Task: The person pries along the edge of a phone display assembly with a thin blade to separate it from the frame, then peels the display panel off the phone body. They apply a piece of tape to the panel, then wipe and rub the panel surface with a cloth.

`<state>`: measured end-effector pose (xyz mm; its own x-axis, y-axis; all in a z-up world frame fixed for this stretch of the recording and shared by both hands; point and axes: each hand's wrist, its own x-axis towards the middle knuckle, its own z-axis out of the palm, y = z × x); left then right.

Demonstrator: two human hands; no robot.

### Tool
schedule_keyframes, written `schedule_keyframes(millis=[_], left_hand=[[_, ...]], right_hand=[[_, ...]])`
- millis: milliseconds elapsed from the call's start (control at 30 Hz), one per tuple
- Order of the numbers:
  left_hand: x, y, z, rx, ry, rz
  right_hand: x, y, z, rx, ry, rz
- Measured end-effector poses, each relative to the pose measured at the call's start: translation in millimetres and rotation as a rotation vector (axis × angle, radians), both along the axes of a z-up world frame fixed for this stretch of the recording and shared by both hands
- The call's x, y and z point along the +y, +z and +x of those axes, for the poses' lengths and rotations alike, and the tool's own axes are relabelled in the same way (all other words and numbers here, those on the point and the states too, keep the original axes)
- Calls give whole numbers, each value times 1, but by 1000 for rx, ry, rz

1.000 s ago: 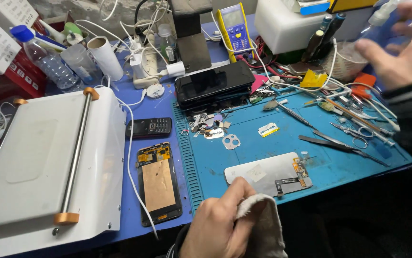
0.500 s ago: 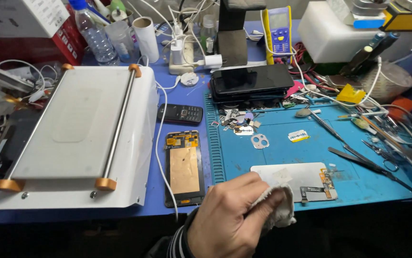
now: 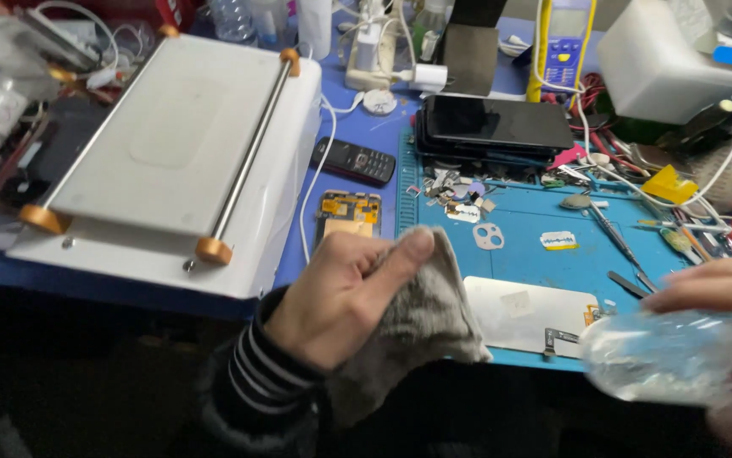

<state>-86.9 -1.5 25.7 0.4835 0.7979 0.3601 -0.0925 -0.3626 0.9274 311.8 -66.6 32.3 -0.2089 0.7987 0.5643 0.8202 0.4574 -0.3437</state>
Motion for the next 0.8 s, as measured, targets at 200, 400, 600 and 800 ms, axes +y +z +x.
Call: schedule_keyframes(millis=[200,400,600,800], left_hand=[[19,-15,-14,17,121,55],[9,-7,-13,-36,36,89],[7,-7,-13,5,95,112],[2,-3,-14,32,112,133]], right_hand=[[-44,-25,-168,443,163,-341],[-32,-15,-193,141,262,-319],[-37,-19,-196,288,249,-413],[-34,-17,-195,170,217,-386]])
